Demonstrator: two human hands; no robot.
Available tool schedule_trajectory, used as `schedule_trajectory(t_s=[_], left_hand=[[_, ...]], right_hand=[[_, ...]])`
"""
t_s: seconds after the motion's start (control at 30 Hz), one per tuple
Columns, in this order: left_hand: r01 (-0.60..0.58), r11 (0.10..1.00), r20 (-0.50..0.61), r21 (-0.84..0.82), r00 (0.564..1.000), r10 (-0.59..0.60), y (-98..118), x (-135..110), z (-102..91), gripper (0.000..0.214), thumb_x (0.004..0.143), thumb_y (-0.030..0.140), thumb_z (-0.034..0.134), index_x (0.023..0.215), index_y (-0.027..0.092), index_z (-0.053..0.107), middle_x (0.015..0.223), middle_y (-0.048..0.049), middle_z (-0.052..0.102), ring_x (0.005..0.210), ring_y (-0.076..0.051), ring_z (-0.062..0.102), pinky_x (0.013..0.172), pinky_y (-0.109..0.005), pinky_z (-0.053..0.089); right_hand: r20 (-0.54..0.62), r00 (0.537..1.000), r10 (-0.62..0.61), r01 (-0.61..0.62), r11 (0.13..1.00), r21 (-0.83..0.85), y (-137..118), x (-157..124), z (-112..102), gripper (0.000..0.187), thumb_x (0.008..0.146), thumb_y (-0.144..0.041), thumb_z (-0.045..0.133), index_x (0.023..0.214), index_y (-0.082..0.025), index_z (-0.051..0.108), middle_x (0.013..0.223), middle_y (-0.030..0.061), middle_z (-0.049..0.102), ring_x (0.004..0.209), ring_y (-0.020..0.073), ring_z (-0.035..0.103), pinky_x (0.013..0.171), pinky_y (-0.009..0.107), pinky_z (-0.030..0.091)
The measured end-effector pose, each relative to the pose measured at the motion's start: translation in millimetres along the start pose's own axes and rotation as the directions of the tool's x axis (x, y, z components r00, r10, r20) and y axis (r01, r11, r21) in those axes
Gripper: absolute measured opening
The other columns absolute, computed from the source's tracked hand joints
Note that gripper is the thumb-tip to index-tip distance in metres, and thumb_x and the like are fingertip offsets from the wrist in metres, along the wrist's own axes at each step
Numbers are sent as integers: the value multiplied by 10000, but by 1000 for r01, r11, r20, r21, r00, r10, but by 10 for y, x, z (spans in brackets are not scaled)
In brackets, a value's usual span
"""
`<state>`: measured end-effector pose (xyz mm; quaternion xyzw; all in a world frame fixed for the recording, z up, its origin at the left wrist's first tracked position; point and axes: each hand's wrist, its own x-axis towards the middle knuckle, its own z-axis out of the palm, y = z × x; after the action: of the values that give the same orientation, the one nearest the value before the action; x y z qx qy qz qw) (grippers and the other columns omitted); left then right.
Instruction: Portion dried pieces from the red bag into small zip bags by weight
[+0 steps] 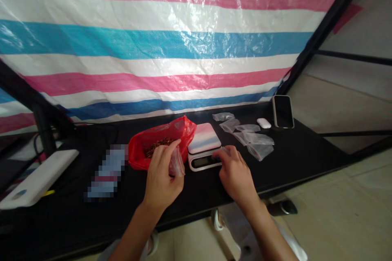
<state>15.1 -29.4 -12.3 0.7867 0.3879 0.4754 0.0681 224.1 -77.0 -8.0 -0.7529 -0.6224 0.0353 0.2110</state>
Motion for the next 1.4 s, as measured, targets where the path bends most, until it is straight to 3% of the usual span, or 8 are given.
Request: schedule_trajectory(t_s=[0.9,1.23,1.4], left_hand=[[27,999,-34,25,999,-27,-45,-3,-141,610,767,55,555,1356,214,555,1059,-62,611,972,-236,590,881,-372,499],[34,999,-47,42,998,-32,-64,-11,-214,595,775,44,551,1345,212,563,1024,-50,598,945,-227,590,871,-363,498],[36,998,-42,43,999,-34,-74,-12,-206,597,774,38,556,1346,210,566,1018,-46,589,950,-223,586,876,-359,498]], right_hand=[[-37,999,10,-11,999,-30,-14,-26,41,431,880,-9,490,1094,-287,738,1187,67,599,1001,205,617,809,293,463],[-29,998,50,-52,996,-76,36,-39,-4,434,915,-32,479,1117,-294,760,1219,93,586,1074,241,615,889,341,476],[-7,1000,-28,27,994,-105,80,-54,-8,545,864,27,477,1163,-330,759,1251,87,579,1097,230,602,899,324,486]])
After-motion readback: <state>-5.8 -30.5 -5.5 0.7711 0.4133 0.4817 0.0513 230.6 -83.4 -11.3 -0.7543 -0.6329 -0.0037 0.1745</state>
